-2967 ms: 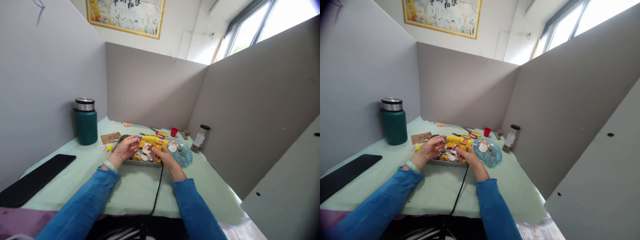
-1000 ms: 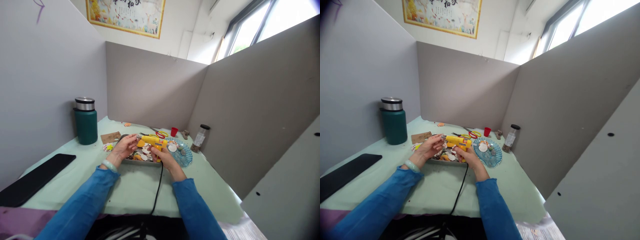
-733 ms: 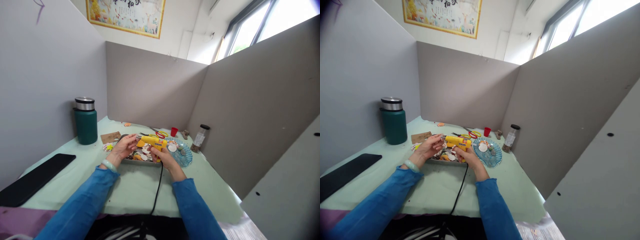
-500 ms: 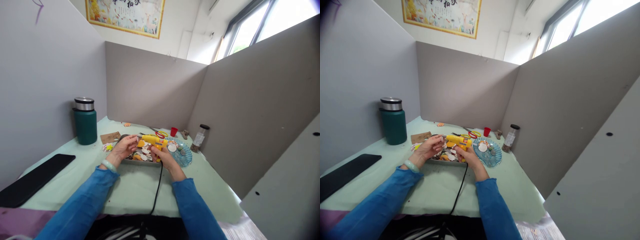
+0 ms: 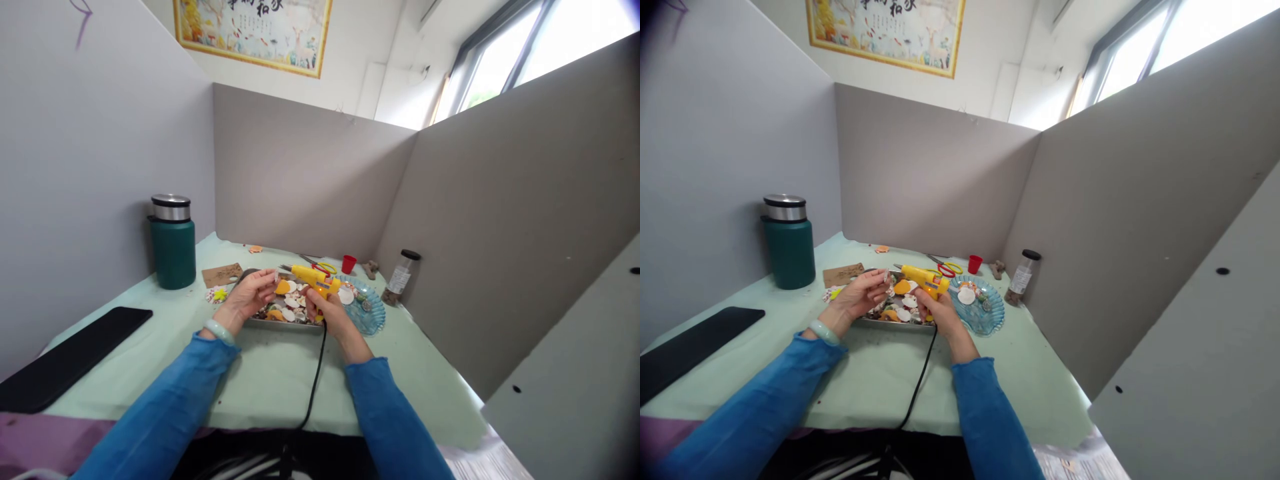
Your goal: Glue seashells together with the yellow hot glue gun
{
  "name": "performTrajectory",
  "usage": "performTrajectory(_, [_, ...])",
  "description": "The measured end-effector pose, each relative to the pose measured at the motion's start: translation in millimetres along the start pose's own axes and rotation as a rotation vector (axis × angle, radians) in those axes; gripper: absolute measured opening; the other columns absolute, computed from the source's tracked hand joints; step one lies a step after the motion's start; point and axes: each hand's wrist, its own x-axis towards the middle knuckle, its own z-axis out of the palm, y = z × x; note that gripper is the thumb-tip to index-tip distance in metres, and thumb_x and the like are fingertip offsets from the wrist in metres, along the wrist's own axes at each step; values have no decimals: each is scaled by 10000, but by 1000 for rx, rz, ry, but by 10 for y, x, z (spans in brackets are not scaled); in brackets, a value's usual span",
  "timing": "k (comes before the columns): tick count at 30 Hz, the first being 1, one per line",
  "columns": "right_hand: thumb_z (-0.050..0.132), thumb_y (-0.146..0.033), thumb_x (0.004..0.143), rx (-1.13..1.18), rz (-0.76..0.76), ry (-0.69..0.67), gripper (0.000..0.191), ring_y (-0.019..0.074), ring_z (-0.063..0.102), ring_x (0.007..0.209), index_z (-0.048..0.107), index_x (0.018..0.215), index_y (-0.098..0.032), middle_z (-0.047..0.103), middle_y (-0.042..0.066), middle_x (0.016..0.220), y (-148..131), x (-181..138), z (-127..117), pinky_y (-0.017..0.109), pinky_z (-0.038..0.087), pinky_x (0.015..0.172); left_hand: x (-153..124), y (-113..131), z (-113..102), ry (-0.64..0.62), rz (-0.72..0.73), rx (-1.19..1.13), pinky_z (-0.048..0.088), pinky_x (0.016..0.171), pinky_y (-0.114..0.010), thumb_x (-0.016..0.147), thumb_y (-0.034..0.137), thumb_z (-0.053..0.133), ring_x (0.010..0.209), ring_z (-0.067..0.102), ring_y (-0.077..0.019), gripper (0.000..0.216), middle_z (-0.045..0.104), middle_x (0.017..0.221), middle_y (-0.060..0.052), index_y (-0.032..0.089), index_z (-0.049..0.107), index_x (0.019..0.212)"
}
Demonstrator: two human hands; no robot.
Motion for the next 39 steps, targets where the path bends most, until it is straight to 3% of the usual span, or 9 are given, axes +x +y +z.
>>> performTrajectory(13, [688, -604, 768, -79, 12, -65, 425, 98, 413, 449, 574, 728, -197, 463, -52, 493, -126, -43, 55, 257, 358, 476, 30, -58, -48, 0, -23, -16, 310, 408, -146, 718, 186, 778, 415, 339, -3, 202, 532, 632, 23, 110, 591, 711])
performTrajectory(26, [711, -548, 779, -45, 18, -134, 398, 87, 410, 427, 635, 876, -169, 473, -62, 505, -4, -16, 5, 247, 348, 458, 5, -4, -11, 56, 4, -92, 297, 394, -140, 706, 141, 765, 399, 310, -8, 179, 443, 556, 69, 116, 589, 725])
performTrajectory(39, [711, -574, 760, -40, 28, -96, 410, 95, 423, 427, 613, 825, -181, 472, -59, 493, -53, -27, 21, 254, 344, 463, 5, -25, -48, -21, -89, -108, 317, 374, -112, 739, 99, 728, 391, 345, 19, 113, 583, 707, -8, 83, 619, 763])
